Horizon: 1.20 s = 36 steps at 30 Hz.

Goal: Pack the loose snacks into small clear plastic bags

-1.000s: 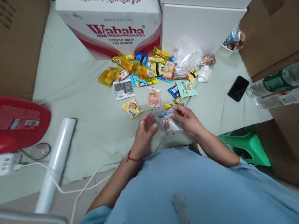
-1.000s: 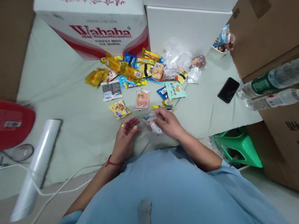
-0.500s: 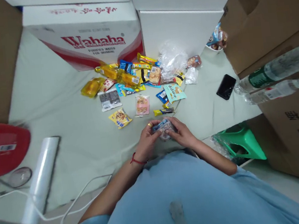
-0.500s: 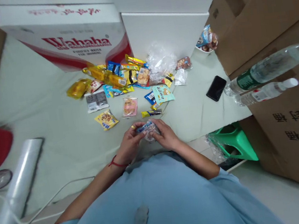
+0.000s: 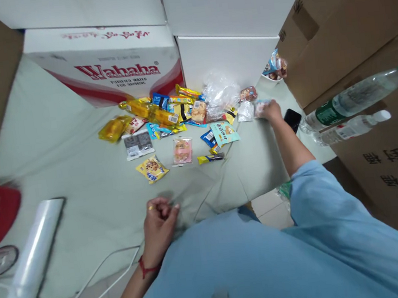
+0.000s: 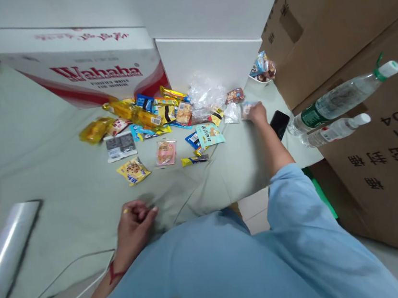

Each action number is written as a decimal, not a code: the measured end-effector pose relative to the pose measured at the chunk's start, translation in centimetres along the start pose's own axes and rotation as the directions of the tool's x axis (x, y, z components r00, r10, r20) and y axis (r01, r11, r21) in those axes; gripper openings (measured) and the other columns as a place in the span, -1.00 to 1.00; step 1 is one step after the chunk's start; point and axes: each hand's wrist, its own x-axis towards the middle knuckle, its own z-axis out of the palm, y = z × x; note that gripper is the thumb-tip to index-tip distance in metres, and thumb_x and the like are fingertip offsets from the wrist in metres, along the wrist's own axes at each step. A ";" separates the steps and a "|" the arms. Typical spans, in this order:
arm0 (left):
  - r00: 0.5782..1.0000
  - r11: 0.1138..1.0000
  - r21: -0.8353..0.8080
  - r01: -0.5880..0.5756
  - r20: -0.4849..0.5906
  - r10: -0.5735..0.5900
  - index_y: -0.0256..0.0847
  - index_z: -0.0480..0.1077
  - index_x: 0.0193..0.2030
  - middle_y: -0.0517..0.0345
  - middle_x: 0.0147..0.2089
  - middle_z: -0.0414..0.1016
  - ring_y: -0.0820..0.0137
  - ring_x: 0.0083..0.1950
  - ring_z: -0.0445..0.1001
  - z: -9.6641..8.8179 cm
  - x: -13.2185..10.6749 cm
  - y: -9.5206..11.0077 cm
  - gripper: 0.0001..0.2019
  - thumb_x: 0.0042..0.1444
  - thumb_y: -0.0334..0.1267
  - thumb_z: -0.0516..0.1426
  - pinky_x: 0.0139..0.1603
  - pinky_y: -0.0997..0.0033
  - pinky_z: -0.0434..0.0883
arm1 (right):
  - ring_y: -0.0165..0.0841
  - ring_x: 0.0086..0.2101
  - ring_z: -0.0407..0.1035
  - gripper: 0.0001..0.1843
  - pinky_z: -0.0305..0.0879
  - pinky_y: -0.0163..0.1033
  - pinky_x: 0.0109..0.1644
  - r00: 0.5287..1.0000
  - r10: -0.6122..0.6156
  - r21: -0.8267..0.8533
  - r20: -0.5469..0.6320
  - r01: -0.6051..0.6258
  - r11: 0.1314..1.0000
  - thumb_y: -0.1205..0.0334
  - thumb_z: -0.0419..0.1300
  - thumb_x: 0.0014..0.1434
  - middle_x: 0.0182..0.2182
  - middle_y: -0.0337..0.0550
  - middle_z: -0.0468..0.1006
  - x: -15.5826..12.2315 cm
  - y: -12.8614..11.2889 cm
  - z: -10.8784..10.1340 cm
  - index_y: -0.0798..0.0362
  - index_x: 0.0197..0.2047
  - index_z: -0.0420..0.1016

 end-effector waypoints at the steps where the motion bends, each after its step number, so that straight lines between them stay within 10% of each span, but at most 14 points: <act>1: 0.998 1.000 0.024 -0.007 -0.066 0.008 -0.10 0.28 -0.23 0.41 -0.48 0.17 0.44 -0.46 0.21 -0.3 -0.4 -0.1 -0.64 0.01 0.02 0.30 -0.36 0.43 0.26 | -0.34 -0.20 0.33 -0.74 0.24 -0.19 -0.02 1.000 0.030 -0.040 0.010 -0.030 0.999 0.27 0.06 0.42 -0.27 0.01 0.49 0.3 -0.7 0.5 0.28 -0.20 0.46; 7: 0.991 0.998 0.045 0.052 -0.125 -0.046 -0.07 0.17 -0.40 0.40 -0.54 0.08 0.46 -0.50 0.08 -1.3 -1.5 -0.8 -0.63 0.04 0.06 0.26 -0.45 0.44 0.14 | -0.13 0.24 0.09 -0.57 0.08 -0.02 0.27 1.000 0.003 -0.198 -0.027 -0.008 0.980 0.26 0.12 0.40 0.29 0.38 0.27 -0.2 -4.0 0.8 0.36 0.23 0.41; 13: 1.000 0.997 -0.072 -0.009 -0.026 0.008 -0.08 0.27 -0.14 0.48 -0.54 0.08 0.46 -0.52 0.13 -0.1 -0.2 0.6 -0.59 0.01 0.04 0.31 -0.44 0.47 0.21 | -0.10 0.02 0.34 -0.85 0.26 -0.03 0.19 0.945 -0.049 -0.216 0.322 0.124 0.969 0.34 0.27 0.20 -0.10 0.12 0.61 -2.1 -4.8 1.9 0.14 -0.16 0.62; 17: 0.983 0.975 -0.211 -0.064 0.156 0.099 -0.10 0.32 0.10 0.24 -0.25 0.44 0.38 -0.24 0.46 0.4 0.3 2.3 -0.43 -0.01 0.00 0.37 -0.27 0.44 0.40 | -0.16 -0.08 0.44 -0.72 0.33 -0.02 0.20 0.996 -0.066 0.039 0.061 0.064 0.997 0.20 0.15 0.25 -0.12 0.06 0.64 -4.5 -4.5 1.0 0.12 -0.12 0.64; 20: 0.952 0.979 -0.203 0.029 0.305 0.035 -0.15 0.43 0.00 0.12 -0.18 0.48 0.31 -0.17 0.49 0.9 0.7 2.5 -0.52 0.07 0.10 0.33 -0.30 0.41 0.43 | -0.24 -0.21 0.47 -0.56 0.45 -0.12 -0.04 0.998 0.059 0.362 -0.018 -0.049 0.931 -0.01 0.08 0.29 -0.17 -0.04 0.63 -9.1 -5.2 0.7 0.12 -0.01 0.60; 24: 0.908 0.965 -0.240 0.102 0.420 0.009 -0.17 0.40 -0.01 0.09 -0.16 0.48 0.30 -0.21 0.50 3.4 1.5 3.4 -0.48 0.10 0.19 0.29 -0.40 0.42 0.41 | -0.33 -0.31 0.45 -0.57 0.44 -0.22 -0.17 0.951 0.226 0.694 0.211 -0.309 0.650 -0.09 0.27 0.10 -0.25 -0.16 0.63 -18.2 -8.8 2.3 0.05 -0.09 0.57; 29: 0.919 0.956 -0.215 -0.199 0.298 0.258 -0.19 0.42 0.02 -0.04 0.03 0.50 0.19 0.03 0.51 7.6 3.8 5.1 -0.46 -0.04 0.00 0.40 -0.23 0.35 0.51 | -0.32 -0.29 0.47 -0.65 0.44 -0.23 -0.11 0.883 0.037 0.629 0.467 -0.362 0.688 -0.08 0.30 0.18 -0.28 -0.17 0.65 -25.7 -14.1 2.4 0.03 -0.15 0.60; 32: 0.953 0.959 -0.246 -0.141 0.229 0.198 -0.19 0.42 -0.18 0.12 -0.21 0.51 0.32 -0.19 0.49 8.1 4.9 4.6 -0.72 0.09 -0.06 0.27 -0.16 0.33 0.48 | -0.36 -0.36 0.41 -0.66 0.41 -0.26 -0.18 0.898 0.011 0.633 0.440 -0.319 0.706 -0.08 0.32 0.19 -0.35 -0.22 0.60 -24.8 -14.1 1.0 0.04 -0.17 0.60; 36: 0.990 0.928 -0.371 -0.043 0.107 0.089 -0.16 0.37 -0.22 0.26 -0.32 0.45 0.40 -0.27 0.43 6.4 4.7 2.7 -0.69 0.05 -0.03 0.29 -0.19 0.42 0.41 | -0.34 -0.32 0.41 -0.62 0.42 -0.23 -0.17 0.990 0.101 0.571 0.094 -0.137 0.809 -0.11 0.27 0.24 -0.31 -0.18 0.57 -19.3 -10.9 -0.9 0.04 -0.12 0.58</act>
